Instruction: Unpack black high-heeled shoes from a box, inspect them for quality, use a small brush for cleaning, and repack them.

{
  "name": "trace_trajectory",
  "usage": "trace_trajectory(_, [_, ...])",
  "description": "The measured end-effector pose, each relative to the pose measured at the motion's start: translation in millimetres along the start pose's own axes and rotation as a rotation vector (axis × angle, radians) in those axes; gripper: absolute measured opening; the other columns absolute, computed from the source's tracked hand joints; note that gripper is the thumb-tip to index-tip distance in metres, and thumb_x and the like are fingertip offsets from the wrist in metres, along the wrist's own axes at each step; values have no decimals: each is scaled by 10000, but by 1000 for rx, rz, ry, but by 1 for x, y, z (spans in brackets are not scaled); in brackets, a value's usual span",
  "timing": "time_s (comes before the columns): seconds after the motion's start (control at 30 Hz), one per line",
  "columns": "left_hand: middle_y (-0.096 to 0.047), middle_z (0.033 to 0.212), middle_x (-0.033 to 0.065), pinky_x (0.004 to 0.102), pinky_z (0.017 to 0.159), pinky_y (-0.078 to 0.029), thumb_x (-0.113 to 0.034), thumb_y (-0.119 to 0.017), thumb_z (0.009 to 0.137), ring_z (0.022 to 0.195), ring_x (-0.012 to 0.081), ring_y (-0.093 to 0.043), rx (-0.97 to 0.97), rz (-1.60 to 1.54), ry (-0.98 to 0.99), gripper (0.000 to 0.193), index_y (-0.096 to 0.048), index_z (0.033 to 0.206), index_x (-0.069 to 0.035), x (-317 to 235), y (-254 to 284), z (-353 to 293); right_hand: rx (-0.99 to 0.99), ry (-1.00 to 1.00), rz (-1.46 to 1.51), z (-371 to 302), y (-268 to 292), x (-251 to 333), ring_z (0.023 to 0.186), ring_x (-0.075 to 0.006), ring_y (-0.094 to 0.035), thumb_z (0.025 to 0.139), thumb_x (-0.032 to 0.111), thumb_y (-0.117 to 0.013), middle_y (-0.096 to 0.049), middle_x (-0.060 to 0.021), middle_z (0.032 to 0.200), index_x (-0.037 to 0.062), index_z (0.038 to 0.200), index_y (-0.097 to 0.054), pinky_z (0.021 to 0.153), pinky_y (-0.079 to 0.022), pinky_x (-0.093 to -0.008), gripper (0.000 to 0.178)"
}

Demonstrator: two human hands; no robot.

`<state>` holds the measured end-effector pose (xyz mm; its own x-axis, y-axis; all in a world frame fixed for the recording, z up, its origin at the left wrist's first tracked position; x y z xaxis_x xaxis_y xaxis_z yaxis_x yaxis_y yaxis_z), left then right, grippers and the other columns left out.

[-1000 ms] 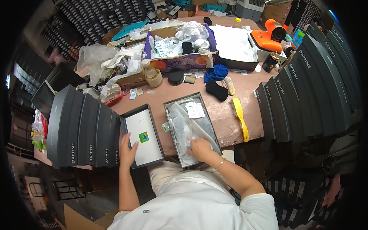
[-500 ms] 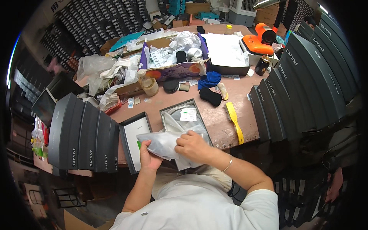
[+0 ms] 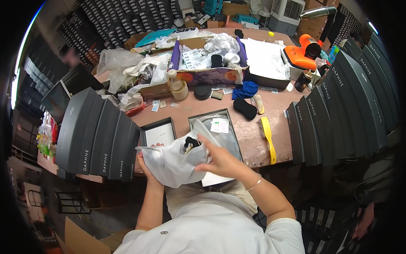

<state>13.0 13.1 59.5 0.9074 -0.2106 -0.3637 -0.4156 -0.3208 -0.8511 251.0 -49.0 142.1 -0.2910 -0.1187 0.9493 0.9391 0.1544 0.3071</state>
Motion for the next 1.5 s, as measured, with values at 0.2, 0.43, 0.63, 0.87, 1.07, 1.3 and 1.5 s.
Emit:
trace_trajectory(0.2, [-619,1048,154,463,884,-490,-540,-424,843,979,319,-593,10,57,-65,585,-607,1043,-21,-12,51,22,-51,-323,253,-21,-69,-53,544,-122,-616,918,75,-569,-611,-57,621,-47,965,-630,524,-514,-285,144])
trace_trajectory(0.43, [-629,1051,141,443,845,-526,-467,-362,843,962,306,-632,18,8,62,556,-594,1110,-38,12,36,3,525,-101,-400,-38,-52,-49,829,-321,-657,862,171,-653,-686,-165,909,-5,1082,-627,719,-520,-356,283])
trace_trajectory(0.63, [-607,1142,144,425,922,-486,-450,-457,872,1057,281,-595,128,120,166,557,-515,1243,-39,12,0,-6,146,-100,545,3,-6,-30,1113,-181,-532,735,207,-808,-453,-149,1354,65,1478,-243,934,-463,-308,945])
trace_trajectory(0.87, [-640,1077,57,322,899,-484,-217,-570,952,976,143,-612,231,927,382,255,-575,1143,-47,-10,56,-4,-82,-242,972,-3,-13,-56,829,-114,-611,748,154,-752,-589,-47,956,63,1193,-477,709,-529,-253,531])
trace_trajectory(1.07, [-539,1278,47,362,960,-450,-407,-622,904,1104,162,-560,483,449,260,579,-421,1347,-93,-2,14,5,-104,-212,890,-25,3,-57,1090,-201,-542,709,179,-783,-531,-176,1251,65,1101,-498,914,-468,-319,497])
trace_trajectory(1.3, [-592,1195,87,335,929,-472,-318,-511,977,1092,184,-569,123,556,-91,376,-547,1207,-22,-15,29,41,-248,-206,932,-38,34,-65,963,-178,-596,700,210,-760,-526,-178,1237,79,1026,-483,817,-522,-313,447])
trace_trajectory(1.5, [-567,1194,136,417,963,-451,-374,-428,993,1106,253,-565,65,1083,-1210,429,-521,1156,12,-115,-65,21,-289,-174,382,-62,51,-47,1032,-138,-536,666,53,-775,-574,-156,1190,59,928,-492,874,-453,-275,386])
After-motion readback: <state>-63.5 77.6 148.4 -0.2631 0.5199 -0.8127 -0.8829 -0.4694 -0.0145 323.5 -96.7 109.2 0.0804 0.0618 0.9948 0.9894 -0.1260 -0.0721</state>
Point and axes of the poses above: each hand's wrist, its own z-axis towards the middle knuckle, its own y-axis out of the back of the hand, x = y × z, the point moved 2 cm from there along z, towards the middle knuckle
